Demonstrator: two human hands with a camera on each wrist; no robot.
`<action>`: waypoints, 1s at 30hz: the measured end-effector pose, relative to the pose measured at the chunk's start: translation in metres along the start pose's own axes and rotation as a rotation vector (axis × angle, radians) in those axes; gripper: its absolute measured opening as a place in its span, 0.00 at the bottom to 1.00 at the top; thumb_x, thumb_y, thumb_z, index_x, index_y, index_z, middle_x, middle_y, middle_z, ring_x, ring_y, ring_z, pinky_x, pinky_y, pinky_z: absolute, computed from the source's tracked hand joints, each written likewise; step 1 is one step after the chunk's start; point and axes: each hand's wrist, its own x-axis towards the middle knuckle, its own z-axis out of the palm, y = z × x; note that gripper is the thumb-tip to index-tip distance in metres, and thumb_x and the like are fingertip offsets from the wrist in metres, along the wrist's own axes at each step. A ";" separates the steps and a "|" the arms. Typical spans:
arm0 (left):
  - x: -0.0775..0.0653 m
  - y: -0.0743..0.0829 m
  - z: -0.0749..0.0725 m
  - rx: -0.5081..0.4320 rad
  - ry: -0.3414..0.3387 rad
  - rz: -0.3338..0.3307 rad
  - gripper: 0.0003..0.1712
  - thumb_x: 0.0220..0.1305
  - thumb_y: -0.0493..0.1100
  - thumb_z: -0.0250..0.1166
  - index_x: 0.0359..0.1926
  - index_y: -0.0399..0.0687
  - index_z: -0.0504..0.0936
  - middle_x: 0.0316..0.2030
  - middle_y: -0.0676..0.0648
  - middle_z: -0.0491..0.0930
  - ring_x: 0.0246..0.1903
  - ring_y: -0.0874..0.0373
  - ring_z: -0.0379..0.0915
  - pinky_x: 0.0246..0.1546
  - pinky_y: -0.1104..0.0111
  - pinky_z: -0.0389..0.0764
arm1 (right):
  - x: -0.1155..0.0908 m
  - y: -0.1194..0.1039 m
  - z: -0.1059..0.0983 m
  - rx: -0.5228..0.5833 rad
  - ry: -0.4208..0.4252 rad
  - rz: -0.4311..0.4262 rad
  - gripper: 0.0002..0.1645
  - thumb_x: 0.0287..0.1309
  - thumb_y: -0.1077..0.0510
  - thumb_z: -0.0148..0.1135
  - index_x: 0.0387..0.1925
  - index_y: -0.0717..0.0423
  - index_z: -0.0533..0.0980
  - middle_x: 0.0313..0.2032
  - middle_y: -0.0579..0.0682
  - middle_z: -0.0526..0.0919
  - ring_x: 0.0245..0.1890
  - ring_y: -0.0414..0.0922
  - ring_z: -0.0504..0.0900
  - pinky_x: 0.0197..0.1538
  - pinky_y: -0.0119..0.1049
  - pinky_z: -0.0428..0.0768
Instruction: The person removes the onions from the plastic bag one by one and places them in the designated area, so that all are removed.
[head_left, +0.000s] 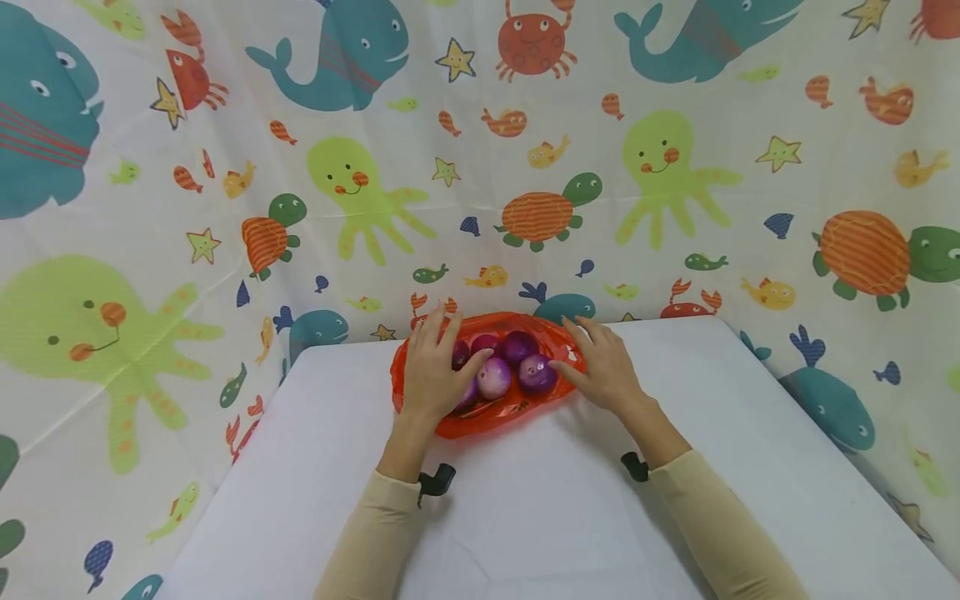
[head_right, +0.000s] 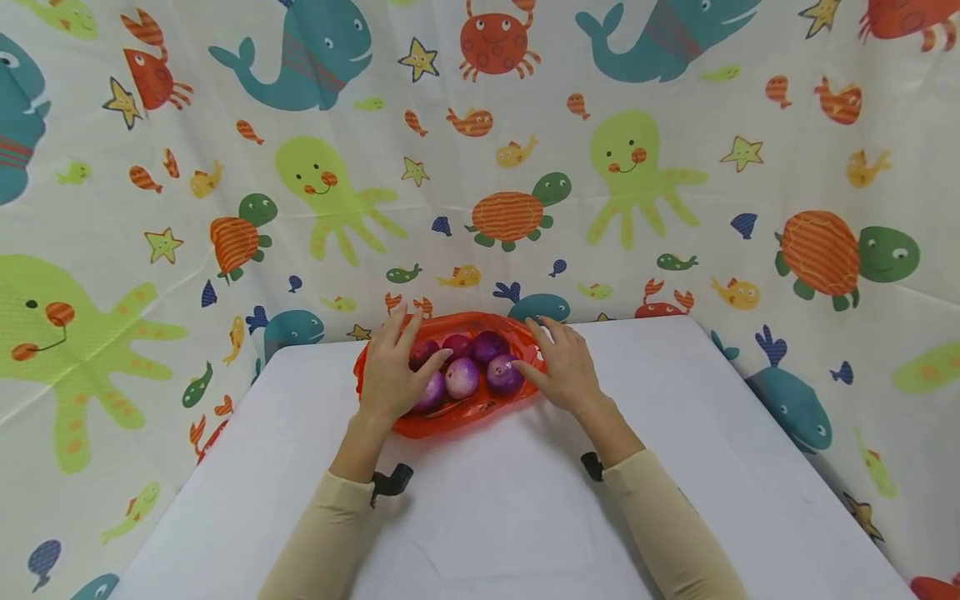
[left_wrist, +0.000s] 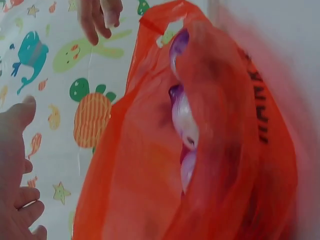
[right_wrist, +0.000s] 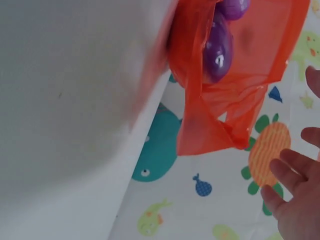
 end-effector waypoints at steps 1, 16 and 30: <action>0.000 -0.004 -0.003 -0.006 0.009 -0.006 0.47 0.65 0.66 0.68 0.77 0.50 0.68 0.80 0.41 0.60 0.79 0.42 0.57 0.79 0.40 0.55 | 0.001 -0.001 0.001 0.010 0.012 -0.009 0.50 0.61 0.39 0.72 0.78 0.49 0.64 0.74 0.60 0.68 0.72 0.62 0.67 0.73 0.67 0.67; -0.013 -0.067 -0.020 -0.180 -0.091 -0.208 0.40 0.72 0.66 0.60 0.79 0.59 0.66 0.79 0.43 0.61 0.78 0.38 0.58 0.72 0.37 0.66 | 0.016 -0.025 0.015 0.189 -0.009 -0.057 0.41 0.61 0.47 0.74 0.72 0.54 0.71 0.67 0.56 0.74 0.69 0.57 0.72 0.65 0.62 0.79; -0.023 -0.090 -0.016 -0.347 -0.116 -0.233 0.34 0.75 0.55 0.63 0.78 0.60 0.68 0.77 0.46 0.67 0.77 0.43 0.62 0.73 0.43 0.69 | 0.011 -0.028 0.029 0.126 -0.167 -0.077 0.38 0.61 0.53 0.75 0.70 0.55 0.73 0.70 0.59 0.73 0.73 0.59 0.69 0.69 0.63 0.75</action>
